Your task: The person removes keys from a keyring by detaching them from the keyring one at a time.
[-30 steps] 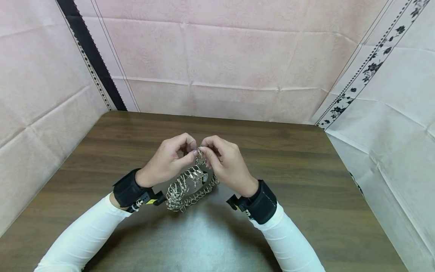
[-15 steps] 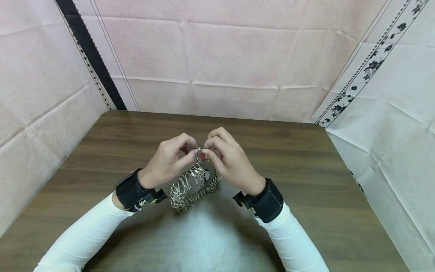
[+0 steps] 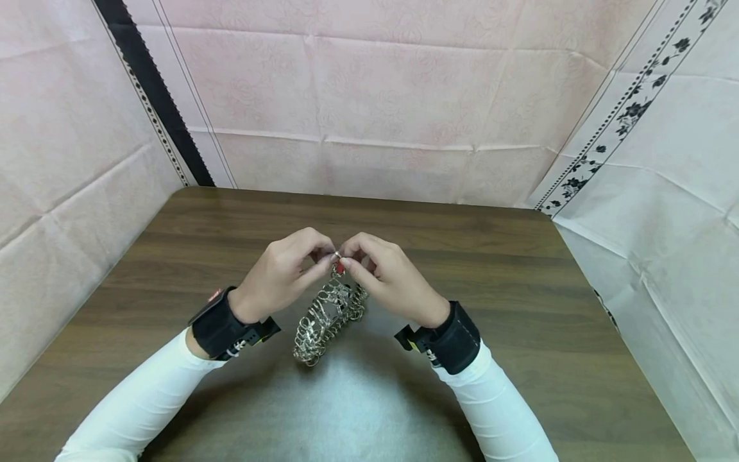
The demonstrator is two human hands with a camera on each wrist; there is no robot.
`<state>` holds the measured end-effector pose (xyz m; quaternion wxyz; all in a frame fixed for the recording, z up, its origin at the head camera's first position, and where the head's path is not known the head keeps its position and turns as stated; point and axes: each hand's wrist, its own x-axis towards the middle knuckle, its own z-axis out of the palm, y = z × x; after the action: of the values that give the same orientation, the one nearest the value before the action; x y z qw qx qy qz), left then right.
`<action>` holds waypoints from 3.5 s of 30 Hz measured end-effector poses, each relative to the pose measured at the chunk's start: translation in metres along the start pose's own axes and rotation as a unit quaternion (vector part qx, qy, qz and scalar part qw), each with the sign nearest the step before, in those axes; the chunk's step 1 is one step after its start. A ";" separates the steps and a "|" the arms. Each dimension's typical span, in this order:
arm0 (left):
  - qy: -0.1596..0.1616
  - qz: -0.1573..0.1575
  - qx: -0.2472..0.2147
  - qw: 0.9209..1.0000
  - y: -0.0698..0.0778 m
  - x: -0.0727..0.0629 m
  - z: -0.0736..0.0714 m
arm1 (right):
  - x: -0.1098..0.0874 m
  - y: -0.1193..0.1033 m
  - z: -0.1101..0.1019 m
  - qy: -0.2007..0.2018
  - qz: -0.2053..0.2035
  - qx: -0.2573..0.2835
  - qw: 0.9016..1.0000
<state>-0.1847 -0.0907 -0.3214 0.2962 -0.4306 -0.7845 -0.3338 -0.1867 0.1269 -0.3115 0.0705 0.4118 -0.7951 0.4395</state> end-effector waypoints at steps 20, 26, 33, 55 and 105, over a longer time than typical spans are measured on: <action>-0.027 -0.031 -0.019 0.999 0.008 0.002 -0.007 | 0.001 0.003 0.007 0.062 -0.095 -0.068 0.991; -0.030 -0.039 -0.055 0.997 0.008 0.002 -0.005 | 0.000 0.005 0.007 0.050 -0.079 -0.038 0.995; -0.033 -0.040 -0.067 0.996 0.007 0.002 -0.004 | 0.000 0.008 0.004 0.045 -0.101 -0.058 0.992; -0.035 -0.058 -0.074 0.995 0.007 0.001 -0.002 | -0.001 -0.002 0.005 -0.022 0.082 0.155 0.984; -0.087 -0.136 -0.103 0.981 0.000 0.002 -0.006 | 0.000 0.004 0.015 0.034 0.053 0.086 0.994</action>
<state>-0.1844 -0.0940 -0.3163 0.1323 -0.3753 -0.8199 -0.4116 -0.1858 0.1163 -0.3229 0.0384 0.3586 -0.7720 0.5233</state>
